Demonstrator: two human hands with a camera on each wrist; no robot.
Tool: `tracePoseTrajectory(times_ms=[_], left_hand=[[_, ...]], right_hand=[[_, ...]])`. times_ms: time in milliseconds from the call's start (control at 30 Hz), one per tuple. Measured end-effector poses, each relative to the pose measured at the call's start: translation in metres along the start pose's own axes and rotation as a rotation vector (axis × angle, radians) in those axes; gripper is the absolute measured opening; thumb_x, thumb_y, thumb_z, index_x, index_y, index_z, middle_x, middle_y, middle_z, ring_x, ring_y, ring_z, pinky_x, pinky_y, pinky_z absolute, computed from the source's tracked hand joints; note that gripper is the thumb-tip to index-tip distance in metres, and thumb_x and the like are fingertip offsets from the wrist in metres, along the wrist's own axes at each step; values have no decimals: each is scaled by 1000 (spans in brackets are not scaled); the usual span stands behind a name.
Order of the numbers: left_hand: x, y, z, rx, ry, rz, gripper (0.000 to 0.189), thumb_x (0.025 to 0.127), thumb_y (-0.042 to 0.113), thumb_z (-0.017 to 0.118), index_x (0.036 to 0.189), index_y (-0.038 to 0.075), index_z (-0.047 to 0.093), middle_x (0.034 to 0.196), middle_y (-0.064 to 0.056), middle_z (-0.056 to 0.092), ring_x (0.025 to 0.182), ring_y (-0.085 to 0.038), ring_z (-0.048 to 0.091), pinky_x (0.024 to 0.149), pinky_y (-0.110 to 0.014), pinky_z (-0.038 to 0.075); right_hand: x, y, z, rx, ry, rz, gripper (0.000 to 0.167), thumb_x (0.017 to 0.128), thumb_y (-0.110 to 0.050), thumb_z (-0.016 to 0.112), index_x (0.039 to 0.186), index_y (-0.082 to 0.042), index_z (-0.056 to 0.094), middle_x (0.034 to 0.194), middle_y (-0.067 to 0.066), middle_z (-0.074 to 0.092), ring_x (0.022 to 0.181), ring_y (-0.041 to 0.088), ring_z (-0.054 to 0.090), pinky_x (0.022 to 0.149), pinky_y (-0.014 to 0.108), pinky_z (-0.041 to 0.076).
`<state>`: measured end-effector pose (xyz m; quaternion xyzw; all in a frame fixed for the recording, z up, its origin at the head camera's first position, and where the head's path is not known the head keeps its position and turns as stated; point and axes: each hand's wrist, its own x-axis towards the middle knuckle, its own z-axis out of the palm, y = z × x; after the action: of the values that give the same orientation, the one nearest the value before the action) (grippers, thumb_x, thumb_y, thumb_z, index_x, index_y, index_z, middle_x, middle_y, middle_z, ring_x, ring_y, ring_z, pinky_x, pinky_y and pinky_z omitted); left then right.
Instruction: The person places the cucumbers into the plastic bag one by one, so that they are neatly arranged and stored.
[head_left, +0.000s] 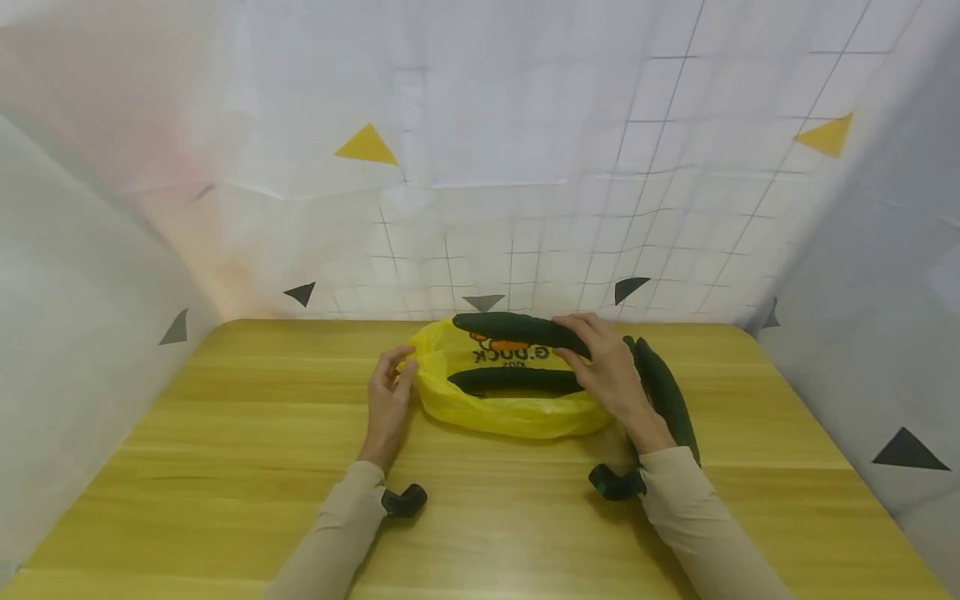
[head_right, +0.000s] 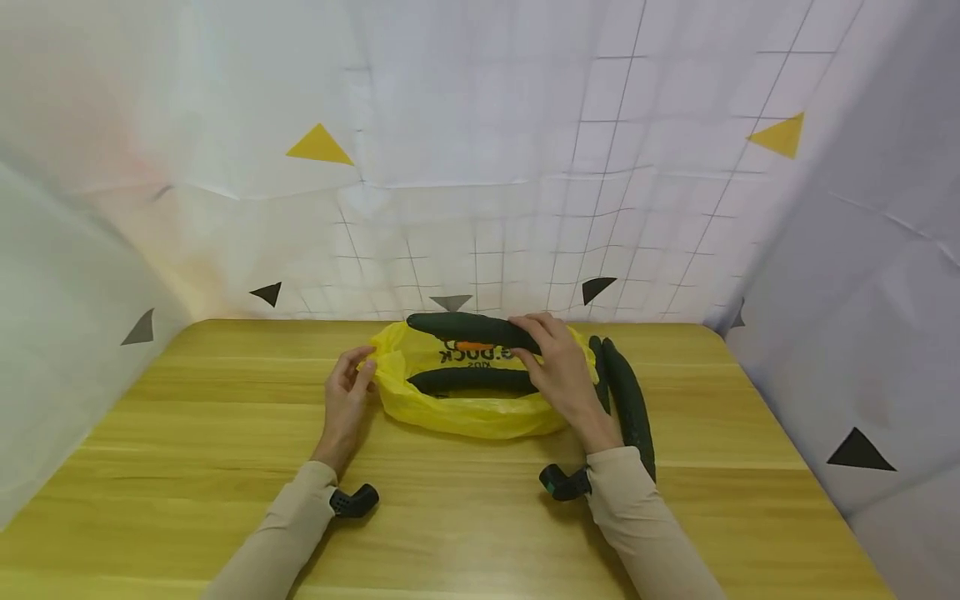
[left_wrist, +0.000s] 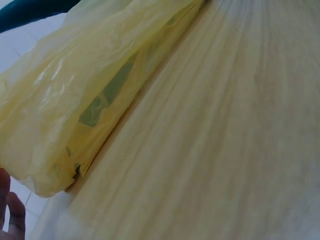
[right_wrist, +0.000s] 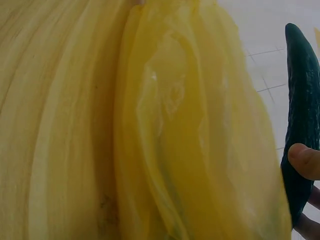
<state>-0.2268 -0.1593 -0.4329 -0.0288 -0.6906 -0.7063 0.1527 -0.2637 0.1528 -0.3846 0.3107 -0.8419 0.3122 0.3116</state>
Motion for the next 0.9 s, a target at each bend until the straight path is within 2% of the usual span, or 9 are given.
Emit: tracePoseTrajectory(times_ms=[200,433,500,567,733,800,900], left_hand=[[6,-17,-1,4,19,18,34,96,30,54,127,15,54,134,0,51,85,-27,48,68,-27,45],[6,-21,0,-5,20,54,35,95,36,55,125,17,54,132,2,52,81,-27,46,64,-25,43],[6,-20,0,-2,16,50,35,95,36,55,124,19,54,132,5,52,82,-24,47,66,-26,43],[4,-12,1,1,7,36,34,96,32,54,125,17,54,132,4,52,85,-24,47,68,-28,44],[-2,8,2,23,-14,16,34,98,22,51,129,7,51,135,-3,50,91,-17,49,75,-34,45],[-2,8,1,32,-13,16,34,98,21,51,129,6,51,136,-3,50,92,-14,49,76,-34,46],[-2,8,2,25,-14,13,34,98,21,51,128,6,51,135,-2,51,92,-17,49,76,-35,45]], right_hand=[[0,1,6,-22,-44,1,46,80,-5,74,124,-9,59,119,6,59,108,25,55,92,41,46],[1,4,11,-39,-96,-13,43,81,-5,72,123,-8,59,118,7,59,106,24,55,90,40,47],[1,6,12,-42,-115,-10,42,82,-5,71,122,-8,59,118,7,59,106,24,55,89,40,48],[1,7,12,-45,-132,-12,42,82,-5,71,122,-8,60,117,7,59,106,24,55,88,40,48],[3,8,15,-59,-180,-8,42,82,-5,71,123,-8,60,114,6,59,103,23,57,85,40,50],[4,8,16,-60,-199,-2,43,82,-4,72,123,-8,60,113,6,60,101,24,58,84,40,50],[4,9,18,-65,-223,9,42,82,-4,71,123,-8,60,113,7,60,100,24,58,83,41,50]])
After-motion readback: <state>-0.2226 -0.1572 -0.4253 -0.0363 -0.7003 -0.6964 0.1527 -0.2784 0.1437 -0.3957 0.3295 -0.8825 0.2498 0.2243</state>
